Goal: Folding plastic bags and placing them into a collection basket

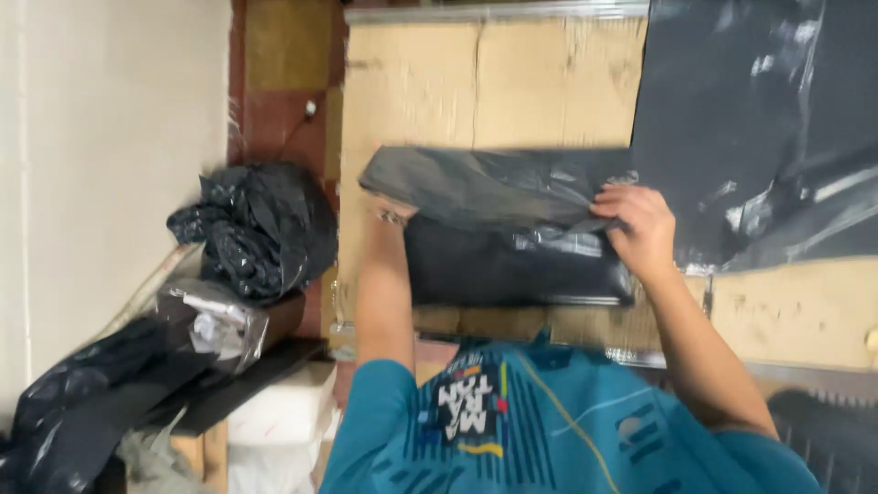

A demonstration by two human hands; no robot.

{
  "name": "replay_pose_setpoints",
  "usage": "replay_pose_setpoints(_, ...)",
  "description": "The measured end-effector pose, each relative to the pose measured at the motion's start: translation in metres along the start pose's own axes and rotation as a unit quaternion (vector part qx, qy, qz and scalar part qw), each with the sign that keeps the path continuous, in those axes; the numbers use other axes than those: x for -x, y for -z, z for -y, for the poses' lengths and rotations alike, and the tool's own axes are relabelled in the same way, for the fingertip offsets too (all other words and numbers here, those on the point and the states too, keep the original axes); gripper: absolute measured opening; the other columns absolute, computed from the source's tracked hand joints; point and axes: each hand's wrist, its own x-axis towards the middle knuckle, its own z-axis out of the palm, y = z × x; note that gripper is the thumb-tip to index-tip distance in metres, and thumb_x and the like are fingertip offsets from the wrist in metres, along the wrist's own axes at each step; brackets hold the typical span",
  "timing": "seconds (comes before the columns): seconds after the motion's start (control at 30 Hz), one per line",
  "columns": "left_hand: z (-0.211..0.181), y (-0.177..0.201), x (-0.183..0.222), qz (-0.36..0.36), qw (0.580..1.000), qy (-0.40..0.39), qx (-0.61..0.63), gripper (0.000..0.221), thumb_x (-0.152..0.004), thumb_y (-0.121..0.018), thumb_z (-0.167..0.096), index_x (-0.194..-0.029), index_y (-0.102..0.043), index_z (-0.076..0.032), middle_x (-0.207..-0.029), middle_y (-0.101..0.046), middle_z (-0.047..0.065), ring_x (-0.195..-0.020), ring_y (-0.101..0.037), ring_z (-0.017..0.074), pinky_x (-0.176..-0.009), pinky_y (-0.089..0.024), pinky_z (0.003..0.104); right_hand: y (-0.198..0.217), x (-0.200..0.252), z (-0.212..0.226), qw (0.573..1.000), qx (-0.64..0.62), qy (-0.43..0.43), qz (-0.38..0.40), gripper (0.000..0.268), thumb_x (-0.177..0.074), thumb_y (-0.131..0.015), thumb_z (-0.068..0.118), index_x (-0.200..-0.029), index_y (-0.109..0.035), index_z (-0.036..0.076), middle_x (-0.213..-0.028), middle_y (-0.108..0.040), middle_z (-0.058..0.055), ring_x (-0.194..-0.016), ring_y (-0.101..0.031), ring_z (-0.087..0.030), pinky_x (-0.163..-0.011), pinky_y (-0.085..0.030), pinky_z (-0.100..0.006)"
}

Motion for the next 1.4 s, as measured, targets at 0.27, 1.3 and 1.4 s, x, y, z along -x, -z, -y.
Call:
replay_pose_setpoints(0.27,-0.062,0.019,0.016,-0.487,0.287,0.573,0.593,0.029,-0.094,-0.079,-0.014,-0.12,-0.07,-0.011,-0.099,-0.076,0.01,-0.088,-0.077,0.0213,-0.074,-0.068,0.034,0.008,0.104,0.026,0.983,0.093,0.02,0.159,0.042,-0.068,-0.075,-0.005,-0.106,-0.077,0.013,-0.119,-0.076,-0.003,-0.125,-0.067,-0.026,-0.112,-0.048,-0.048)
replay_pose_setpoints(1.3,-0.071,-0.004,-0.091,0.126,0.52,0.367,0.761,0.089,-0.098,-0.008,-0.076,-0.107,-0.069,-0.012,-0.117,-0.076,0.017,-0.11,-0.074,0.029,-0.092,-0.059,0.034,-0.094,0.308,0.054,0.903,-0.286,-0.251,0.201,0.029,-0.106,-0.057,0.026,-0.093,-0.071,0.004,-0.077,-0.071,-0.014,-0.078,-0.074,-0.032,-0.072,-0.059,-0.045)
replay_pose_setpoints(1.4,-0.066,-0.042,-0.07,0.0,0.389,0.435,0.812,0.099,-0.095,-0.01,-0.078,-0.118,-0.072,-0.004,-0.104,-0.076,0.01,-0.099,-0.075,0.0218,-0.092,-0.059,0.032,-0.08,0.289,0.067,0.736,-0.36,-0.568,0.077,0.061,-0.107,-0.055,0.055,-0.133,-0.064,0.001,-0.127,-0.068,-0.02,-0.114,-0.066,-0.034,-0.091,-0.053,-0.051)
